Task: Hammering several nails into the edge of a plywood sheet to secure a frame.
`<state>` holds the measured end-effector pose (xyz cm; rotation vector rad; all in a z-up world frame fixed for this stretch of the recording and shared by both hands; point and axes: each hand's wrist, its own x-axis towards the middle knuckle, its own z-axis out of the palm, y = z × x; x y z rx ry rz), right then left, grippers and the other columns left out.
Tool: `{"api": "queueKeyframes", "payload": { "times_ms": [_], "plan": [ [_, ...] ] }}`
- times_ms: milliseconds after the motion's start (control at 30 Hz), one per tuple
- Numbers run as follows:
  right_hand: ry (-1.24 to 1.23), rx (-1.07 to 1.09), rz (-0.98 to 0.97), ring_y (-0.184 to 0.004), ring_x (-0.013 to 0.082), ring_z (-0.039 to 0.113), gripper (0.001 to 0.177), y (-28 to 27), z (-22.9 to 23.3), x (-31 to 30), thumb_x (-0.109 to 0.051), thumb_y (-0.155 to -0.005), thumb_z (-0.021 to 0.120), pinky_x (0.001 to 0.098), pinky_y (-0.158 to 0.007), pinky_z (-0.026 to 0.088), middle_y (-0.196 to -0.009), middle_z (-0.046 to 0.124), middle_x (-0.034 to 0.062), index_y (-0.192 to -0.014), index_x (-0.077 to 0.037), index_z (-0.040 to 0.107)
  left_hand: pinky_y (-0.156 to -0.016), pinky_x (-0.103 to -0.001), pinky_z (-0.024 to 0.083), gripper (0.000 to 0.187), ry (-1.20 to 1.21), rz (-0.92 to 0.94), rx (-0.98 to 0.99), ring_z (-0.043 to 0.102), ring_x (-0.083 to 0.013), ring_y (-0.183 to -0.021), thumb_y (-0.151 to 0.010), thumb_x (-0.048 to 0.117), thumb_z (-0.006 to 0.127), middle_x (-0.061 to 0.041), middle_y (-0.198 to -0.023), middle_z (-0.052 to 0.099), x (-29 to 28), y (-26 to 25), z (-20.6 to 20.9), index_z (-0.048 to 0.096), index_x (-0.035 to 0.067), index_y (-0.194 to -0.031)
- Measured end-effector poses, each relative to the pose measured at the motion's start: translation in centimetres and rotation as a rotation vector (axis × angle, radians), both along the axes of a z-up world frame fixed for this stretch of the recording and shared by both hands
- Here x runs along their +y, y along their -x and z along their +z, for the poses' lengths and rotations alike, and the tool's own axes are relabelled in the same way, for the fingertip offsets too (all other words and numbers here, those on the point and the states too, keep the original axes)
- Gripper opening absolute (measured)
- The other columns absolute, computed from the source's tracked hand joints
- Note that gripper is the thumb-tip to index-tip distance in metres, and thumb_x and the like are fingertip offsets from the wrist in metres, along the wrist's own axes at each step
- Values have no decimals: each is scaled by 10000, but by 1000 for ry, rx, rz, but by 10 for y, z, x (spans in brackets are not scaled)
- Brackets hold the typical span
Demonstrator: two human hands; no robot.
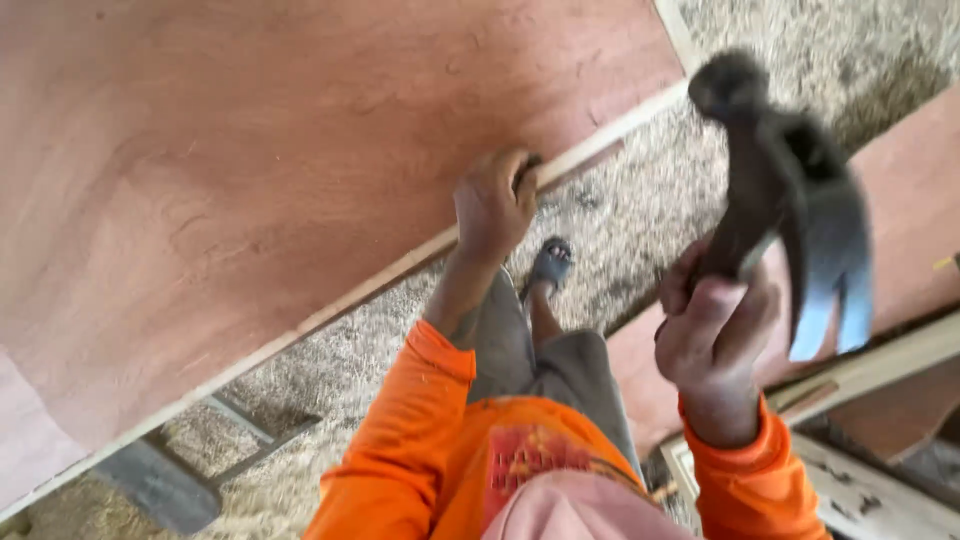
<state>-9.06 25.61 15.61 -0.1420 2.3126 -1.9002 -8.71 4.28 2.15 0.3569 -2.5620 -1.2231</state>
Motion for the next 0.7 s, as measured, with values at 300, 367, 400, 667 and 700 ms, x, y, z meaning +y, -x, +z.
{"api": "queueKeyframes", "payload": {
  "times_ms": [300,367,400,667,700],
  "plan": [
    [-76,-85,163,-495,113,379,453,12,-17,0,-375,-1138,400,290,-472,263,-578,430,2,-865,-39,534,-771,-466,560,132,43,-36,73,696,-380,-847,-865,71,726,-157,-932,711,-3,-1,-9,702,69,-995],
    [-56,-16,88,-512,108,391,485,2,-22,-1,-431,-1136,385,283,-485,265,-603,433,3,-913,-25,527,-773,-453,566,128,8,-36,26,711,-358,-847,-887,85,737,-144,-938,726,-1,-3,-3,709,63,-1010],
    [-25,80,11,-529,103,402,529,-1,-22,-2,-488,-1134,371,276,-498,267,-629,435,4,-960,-11,519,-775,-439,571,128,-14,-37,4,726,-336,-847,-908,100,748,-131,-944,740,-3,-1,2,716,58,-1025],
    [-266,-53,107,-525,123,433,482,17,-36,-6,-384,-1131,389,325,-483,308,-595,455,44,-846,-22,530,-674,-350,591,249,-326,164,23,727,-213,-782,-906,88,692,-144,-954,753,-9,-27,15,704,-38,-1120],
    [-122,-25,39,-539,135,418,460,8,-33,-4,-388,-1124,376,344,-491,269,-617,453,62,-885,-23,524,-627,-323,576,232,-525,310,-82,710,-172,-745,-950,114,659,-105,-896,770,-9,-39,21,713,-31,-1123]
  ]
}}
